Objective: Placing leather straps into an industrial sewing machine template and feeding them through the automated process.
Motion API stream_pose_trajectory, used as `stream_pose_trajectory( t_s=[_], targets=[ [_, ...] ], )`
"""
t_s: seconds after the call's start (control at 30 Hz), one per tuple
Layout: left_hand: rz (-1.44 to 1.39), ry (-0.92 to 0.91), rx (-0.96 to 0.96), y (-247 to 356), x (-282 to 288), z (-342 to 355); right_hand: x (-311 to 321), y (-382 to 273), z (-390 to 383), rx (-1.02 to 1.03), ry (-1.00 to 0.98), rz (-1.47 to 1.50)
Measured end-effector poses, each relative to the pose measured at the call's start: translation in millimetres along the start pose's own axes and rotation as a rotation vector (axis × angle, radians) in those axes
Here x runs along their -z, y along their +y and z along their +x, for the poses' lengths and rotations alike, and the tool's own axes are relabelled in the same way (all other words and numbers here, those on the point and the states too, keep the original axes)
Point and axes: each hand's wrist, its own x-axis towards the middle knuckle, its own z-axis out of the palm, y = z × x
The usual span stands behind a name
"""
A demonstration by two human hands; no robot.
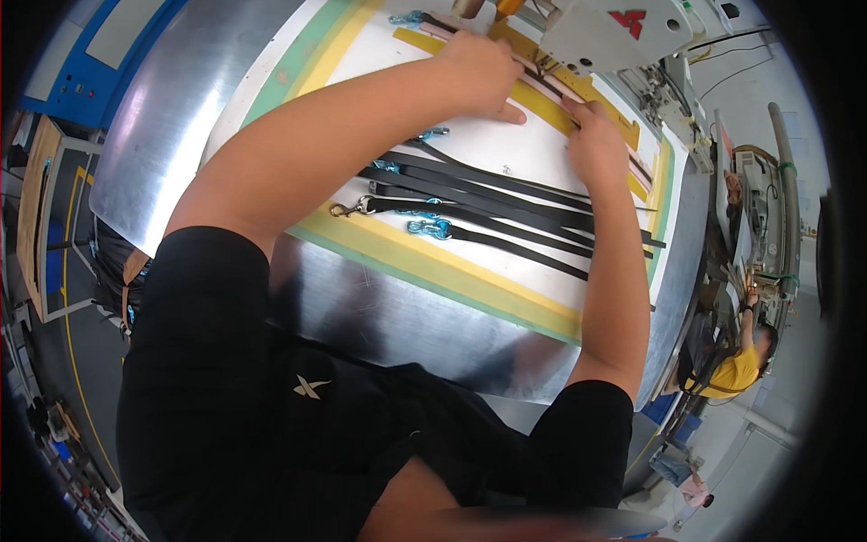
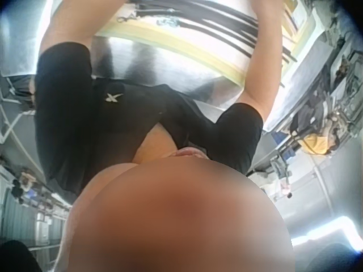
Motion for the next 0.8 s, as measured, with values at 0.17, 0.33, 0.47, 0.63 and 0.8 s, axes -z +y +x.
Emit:
stream_pose_trajectory(
  t_s=[0.17,0.33,0.47,0.63,0.8],
  targets=[
    [0.034,0.016,0.01,11,1,1,-3,1,2,0.011,0.026,0.004],
    [0.047,-0.005,-0.015,27,-4,9,-1,0,2,0.04,0.025,0.014],
    [0.035,0.065,-0.013,34,-6,7,2,2,-2,0.03,0.01,0.002],
    [0.032,0.024,-0.009,37,-1,9,11,12,-15,-0.025,-0.01,0.006],
    [0.019,-0.051,-0.045,42,8,13,13,36,-20,-0.046,-0.03,-0.032]
  ],
)
